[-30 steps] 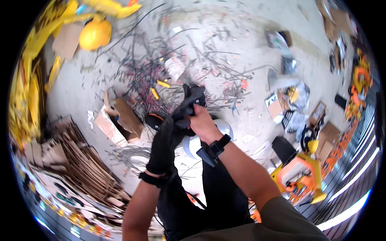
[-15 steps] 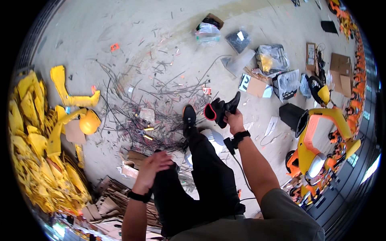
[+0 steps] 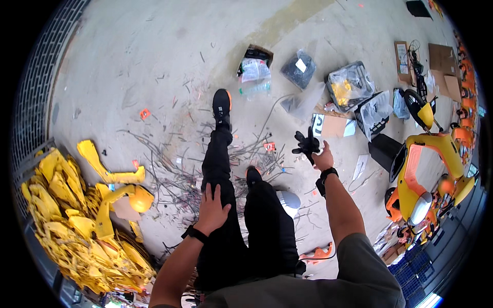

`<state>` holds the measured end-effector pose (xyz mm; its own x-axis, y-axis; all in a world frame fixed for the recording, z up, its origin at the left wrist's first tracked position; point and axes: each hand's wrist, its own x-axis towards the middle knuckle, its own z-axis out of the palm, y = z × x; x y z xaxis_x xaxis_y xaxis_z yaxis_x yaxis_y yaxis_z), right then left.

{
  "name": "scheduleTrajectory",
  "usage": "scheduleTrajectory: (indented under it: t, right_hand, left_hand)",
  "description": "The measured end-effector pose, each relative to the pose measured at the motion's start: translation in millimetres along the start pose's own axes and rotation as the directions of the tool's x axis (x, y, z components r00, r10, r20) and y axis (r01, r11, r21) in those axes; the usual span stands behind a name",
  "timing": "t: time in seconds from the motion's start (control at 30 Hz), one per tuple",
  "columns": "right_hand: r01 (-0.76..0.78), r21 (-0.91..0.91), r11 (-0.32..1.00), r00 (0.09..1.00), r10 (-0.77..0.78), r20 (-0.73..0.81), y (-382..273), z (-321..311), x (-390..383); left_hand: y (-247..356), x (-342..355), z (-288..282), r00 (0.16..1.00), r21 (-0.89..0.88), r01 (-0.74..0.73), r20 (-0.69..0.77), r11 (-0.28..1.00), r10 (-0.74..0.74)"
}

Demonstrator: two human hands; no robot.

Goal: The person strips insulation from multiple wires using a wire stripper and puts on a protective glove before handling an electronic component casing.

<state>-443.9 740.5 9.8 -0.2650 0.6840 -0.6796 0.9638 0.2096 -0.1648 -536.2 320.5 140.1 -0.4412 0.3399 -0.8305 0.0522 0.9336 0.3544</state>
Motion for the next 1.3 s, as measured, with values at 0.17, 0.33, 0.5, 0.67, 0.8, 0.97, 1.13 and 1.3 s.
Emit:
scheduleTrajectory:
  t: [0.17, 0.33, 0.5, 0.67, 0.8, 0.97, 1.13, 1.3]
  right_hand:
    - [0.229, -0.246, 0.942, 0.970, -0.242, -0.024, -31.2, 28.4, 77.6]
    - [0.607, -0.255, 0.752, 0.776, -0.631, -0.014, -180.5, 73.8, 151.0]
    - [0.526, -0.046, 0.849, 0.845, -0.528, -0.086, -317.2, 129.8, 212.8]
    - [0.691, -0.427, 0.583, 0.630, -0.776, -0.040, -367.2, 185.0, 278.9]
    - [0.534, -0.622, 0.573, 0.755, -0.654, 0.047, -368.7, 231.1, 315.0]
    - [0.512, -0.649, 0.563, 0.738, -0.674, -0.003, -378.4, 238.2, 330.1]
    - [0.599, -0.577, 0.555, 0.703, -0.710, 0.047, -370.3, 224.6, 328.0]
    - [0.693, -0.507, 0.512, 0.619, -0.784, 0.055, -359.9, 191.8, 305.9]
  left_hand:
    - [31.4, 75.7, -85.5, 0.995, 0.196, -0.056, -0.069, 0.979, 0.071]
    - [49.6, 127.5, -137.7, 0.994, 0.272, -0.094, -0.029, 0.958, 0.106]
    - [65.9, 160.5, -149.6, 0.994, 0.289, -0.102, -0.008, 0.952, 0.109]
    - [82.4, 192.6, -177.4, 0.998, 0.143, -0.066, -0.006, 0.987, 0.068]
    - [86.9, 206.3, -183.1, 1.000, 0.069, -0.012, 0.014, 0.998, 0.011]
    - [91.0, 210.5, -183.2, 0.998, 0.006, 0.047, 0.045, 0.999, -0.048]
    - [97.5, 213.3, -182.2, 0.997, 0.030, 0.047, 0.055, 0.998, -0.048]
    - [99.4, 213.5, -179.6, 0.998, 0.047, 0.034, 0.049, 0.998, -0.036]
